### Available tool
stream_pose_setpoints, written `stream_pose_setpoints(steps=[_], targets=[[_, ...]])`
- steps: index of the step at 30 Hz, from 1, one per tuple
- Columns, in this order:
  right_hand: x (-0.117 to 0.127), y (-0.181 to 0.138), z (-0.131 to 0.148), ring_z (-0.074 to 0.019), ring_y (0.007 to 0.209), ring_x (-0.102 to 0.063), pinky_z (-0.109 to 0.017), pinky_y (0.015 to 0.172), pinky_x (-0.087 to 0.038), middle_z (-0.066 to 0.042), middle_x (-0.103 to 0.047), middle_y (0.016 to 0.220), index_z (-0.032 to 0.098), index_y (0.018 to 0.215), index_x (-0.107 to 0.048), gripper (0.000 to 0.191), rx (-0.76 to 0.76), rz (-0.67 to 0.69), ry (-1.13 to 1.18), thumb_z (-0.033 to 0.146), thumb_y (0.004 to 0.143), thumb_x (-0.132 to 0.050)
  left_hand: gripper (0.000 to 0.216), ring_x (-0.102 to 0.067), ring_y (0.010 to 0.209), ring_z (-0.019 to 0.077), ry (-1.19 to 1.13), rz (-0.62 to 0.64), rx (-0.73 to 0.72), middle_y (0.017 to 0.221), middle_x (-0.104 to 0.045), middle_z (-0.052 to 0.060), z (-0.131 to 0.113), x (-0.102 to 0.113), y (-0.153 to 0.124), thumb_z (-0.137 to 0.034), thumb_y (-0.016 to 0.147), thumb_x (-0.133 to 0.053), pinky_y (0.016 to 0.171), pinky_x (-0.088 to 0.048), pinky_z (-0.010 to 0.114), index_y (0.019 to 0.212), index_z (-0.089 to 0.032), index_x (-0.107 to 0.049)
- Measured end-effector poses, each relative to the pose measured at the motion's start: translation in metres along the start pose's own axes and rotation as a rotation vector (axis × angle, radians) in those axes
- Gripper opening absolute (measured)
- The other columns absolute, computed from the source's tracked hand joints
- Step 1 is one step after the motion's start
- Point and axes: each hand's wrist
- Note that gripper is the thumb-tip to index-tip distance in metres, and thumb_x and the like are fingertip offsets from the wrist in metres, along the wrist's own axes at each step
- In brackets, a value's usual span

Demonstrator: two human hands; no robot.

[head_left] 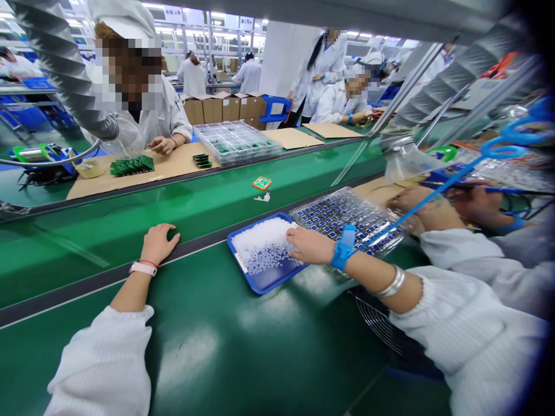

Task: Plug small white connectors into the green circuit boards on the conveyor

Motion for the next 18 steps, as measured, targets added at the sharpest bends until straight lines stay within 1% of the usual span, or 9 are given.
stream_pose_setpoints(steps=[3, 6, 11, 18], targets=[[0.0053, -0.0007, 0.0024, -0.0313, 0.107, -0.053, -0.041, 0.091, -0.045, -0.021, -0.056, 0.115, 0.003, 0.105, -0.063, 0.035, -0.020, 0.065, -0.009, 0.030, 0.085, -0.054, 0.039, -0.054, 0.107, 0.0286, -0.001, -0.006, 0.000, 0.114, -0.062, 0.009, 0.0001, -0.0004, -0.0002, -0.045, 0.084, -0.046, 0.092, -0.042, 0.040, 0.106, -0.018, -0.062], [0.0087, -0.0016, 0.0036, -0.0315, 0.109, -0.052, -0.042, 0.093, -0.044, -0.021, -0.054, 0.117, 0.003, 0.105, -0.063, 0.035, -0.027, 0.056, -0.008, 0.029, 0.085, -0.053, 0.039, -0.054, 0.107, 0.0284, 0.000, -0.014, -0.003, 0.114, -0.063, 0.010, 0.0004, -0.0011, -0.0002, -0.044, 0.084, -0.046, 0.092, -0.042, 0.040, 0.107, -0.018, -0.062], [0.0049, -0.0021, 0.0016, -0.0312, 0.112, -0.051, -0.042, 0.094, -0.043, -0.021, -0.054, 0.119, 0.007, 0.094, -0.068, 0.028, -0.051, 0.024, -0.022, 0.029, 0.084, -0.053, 0.039, -0.054, 0.107, 0.0285, -0.001, -0.017, -0.014, 0.113, -0.063, 0.010, 0.0010, -0.0022, 0.0000, -0.043, 0.084, -0.046, 0.092, -0.042, 0.040, 0.107, -0.017, -0.062], [0.0094, -0.0038, 0.0053, -0.0328, 0.113, -0.050, -0.042, 0.091, -0.046, -0.022, -0.051, 0.123, 0.005, 0.101, -0.067, 0.034, -0.068, 0.075, -0.029, 0.031, 0.084, -0.054, 0.040, -0.054, 0.107, 0.0292, -0.005, -0.012, -0.012, 0.114, -0.062, 0.011, 0.0012, -0.0027, 0.0002, -0.044, 0.083, -0.045, 0.091, -0.043, 0.041, 0.107, -0.017, -0.061]])
Point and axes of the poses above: each hand's wrist, its own y-axis towards the middle knuckle, its own x-axis out of the back of the hand, z = x × y
